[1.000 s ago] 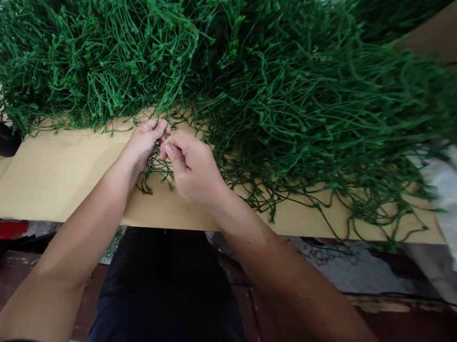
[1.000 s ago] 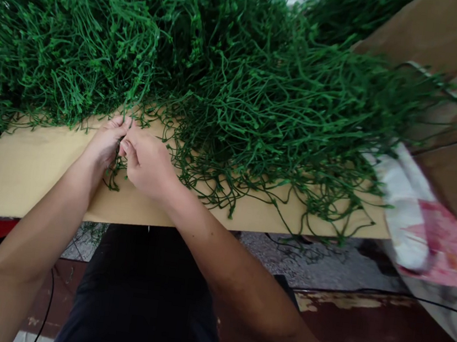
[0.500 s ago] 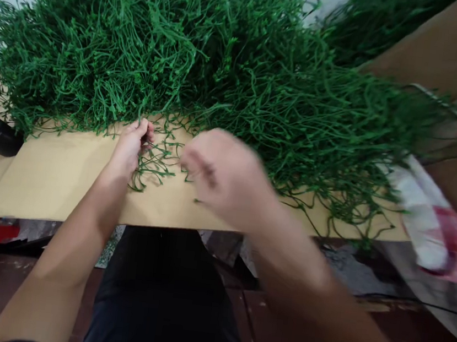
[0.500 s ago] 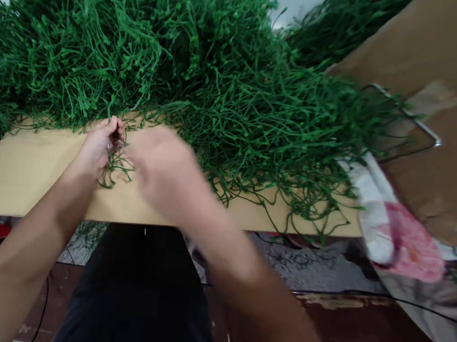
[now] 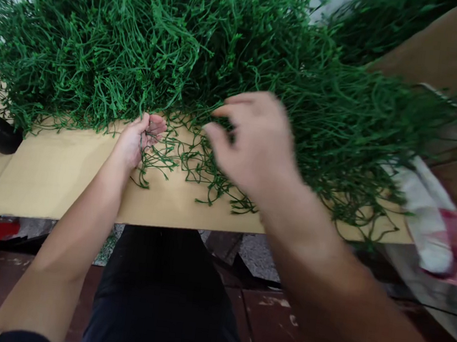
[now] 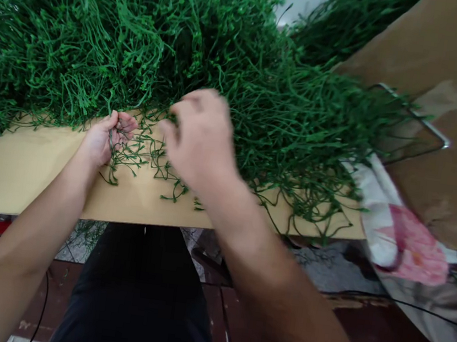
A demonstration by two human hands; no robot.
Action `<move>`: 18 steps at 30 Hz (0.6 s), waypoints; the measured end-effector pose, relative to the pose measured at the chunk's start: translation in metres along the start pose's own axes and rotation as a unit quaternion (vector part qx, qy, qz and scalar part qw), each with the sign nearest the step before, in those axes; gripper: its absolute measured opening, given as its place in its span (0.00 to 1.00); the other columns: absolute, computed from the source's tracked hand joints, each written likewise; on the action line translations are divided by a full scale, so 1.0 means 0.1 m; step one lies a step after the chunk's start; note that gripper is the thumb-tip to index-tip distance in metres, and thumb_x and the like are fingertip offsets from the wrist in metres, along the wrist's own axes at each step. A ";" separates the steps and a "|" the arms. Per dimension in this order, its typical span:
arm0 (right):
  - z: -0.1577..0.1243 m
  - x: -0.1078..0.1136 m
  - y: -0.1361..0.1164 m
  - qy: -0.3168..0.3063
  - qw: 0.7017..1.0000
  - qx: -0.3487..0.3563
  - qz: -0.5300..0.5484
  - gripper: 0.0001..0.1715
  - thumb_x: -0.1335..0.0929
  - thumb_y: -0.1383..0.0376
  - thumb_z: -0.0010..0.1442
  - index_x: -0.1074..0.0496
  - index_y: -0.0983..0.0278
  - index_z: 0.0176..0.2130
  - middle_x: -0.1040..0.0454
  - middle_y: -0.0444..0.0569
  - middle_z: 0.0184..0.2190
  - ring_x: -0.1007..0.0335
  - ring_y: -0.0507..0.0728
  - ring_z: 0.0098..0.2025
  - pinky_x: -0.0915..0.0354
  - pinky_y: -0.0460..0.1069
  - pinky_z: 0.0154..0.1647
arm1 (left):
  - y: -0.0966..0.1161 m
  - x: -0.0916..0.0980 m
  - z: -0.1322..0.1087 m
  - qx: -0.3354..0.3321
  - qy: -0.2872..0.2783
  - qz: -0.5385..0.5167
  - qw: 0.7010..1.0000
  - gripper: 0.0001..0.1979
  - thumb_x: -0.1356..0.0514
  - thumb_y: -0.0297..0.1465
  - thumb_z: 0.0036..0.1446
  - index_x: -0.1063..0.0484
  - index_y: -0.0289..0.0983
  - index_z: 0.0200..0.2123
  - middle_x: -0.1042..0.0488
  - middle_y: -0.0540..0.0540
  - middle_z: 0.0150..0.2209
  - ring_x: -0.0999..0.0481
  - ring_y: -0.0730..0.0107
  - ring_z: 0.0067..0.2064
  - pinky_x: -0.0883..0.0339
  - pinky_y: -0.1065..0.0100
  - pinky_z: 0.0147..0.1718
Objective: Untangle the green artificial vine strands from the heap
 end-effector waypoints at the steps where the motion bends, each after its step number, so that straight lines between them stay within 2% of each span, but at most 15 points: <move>1: -0.03 -0.14 -0.16 -0.044 0.999 0.014 0.026 0.17 0.34 0.58 0.56 0.29 0.70 0.38 0.33 0.61 0.42 0.39 0.65 0.49 0.43 0.62 0.51 | 0.00 -0.01 -0.01 -0.002 -0.007 0.002 1.000 0.13 0.48 0.37 0.60 0.33 0.35 0.28 0.24 0.47 0.30 0.23 0.74 0.37 0.31 0.74 0.33; 4: -0.05 -0.50 -0.44 -0.145 0.989 0.006 0.038 0.16 0.35 0.60 0.57 0.30 0.71 0.40 0.31 0.61 0.41 0.37 0.64 0.47 0.41 0.60 0.49 | 0.01 -0.04 -0.06 -0.010 -0.025 0.018 0.999 0.12 0.48 0.37 0.59 0.33 0.35 0.29 0.23 0.46 0.34 0.23 0.71 0.42 0.30 0.71 0.38; 8: 0.00 -0.73 -0.41 -0.233 0.972 -0.019 0.034 0.14 0.39 0.65 0.59 0.30 0.71 0.40 0.28 0.59 0.38 0.34 0.60 0.42 0.39 0.55 0.46 | 0.01 -0.03 -0.06 -0.025 -0.046 0.009 0.999 0.13 0.50 0.36 0.61 0.33 0.34 0.30 0.23 0.45 0.35 0.24 0.71 0.44 0.30 0.70 0.41; 10: 0.01 -0.73 -0.36 -0.232 0.972 -0.013 0.044 0.14 0.41 0.67 0.60 0.30 0.70 0.39 0.28 0.57 0.38 0.34 0.59 0.41 0.39 0.54 0.45 | 0.00 -0.02 -0.04 -0.013 -0.057 0.009 0.998 0.12 0.50 0.35 0.61 0.33 0.34 0.30 0.23 0.46 0.34 0.23 0.71 0.41 0.30 0.70 0.40; 13: 0.00 -0.70 -0.30 -0.174 0.982 -0.003 0.067 0.15 0.43 0.66 0.62 0.30 0.68 0.37 0.31 0.55 0.37 0.36 0.58 0.41 0.40 0.53 0.45 | -0.02 -0.01 0.00 0.009 -0.071 0.017 0.997 0.11 0.49 0.34 0.60 0.33 0.34 0.31 0.24 0.48 0.29 0.23 0.74 0.33 0.30 0.71 0.36; 18: -0.05 -0.66 -0.34 -0.115 0.982 0.050 0.140 0.19 0.47 0.61 0.65 0.34 0.67 0.42 0.37 0.54 0.40 0.40 0.56 0.44 0.40 0.53 0.47 | -0.04 -0.01 0.01 0.023 -0.059 -0.014 0.998 0.09 0.48 0.30 0.60 0.35 0.34 0.28 0.31 0.53 0.21 0.31 0.82 0.20 0.35 0.78 0.25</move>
Point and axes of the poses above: each hand's wrist, its own z-axis towards the middle knuckle, its own x-axis out of the back of the hand, y = z × x, the point moved 1 cm from there along z, towards the middle knuckle
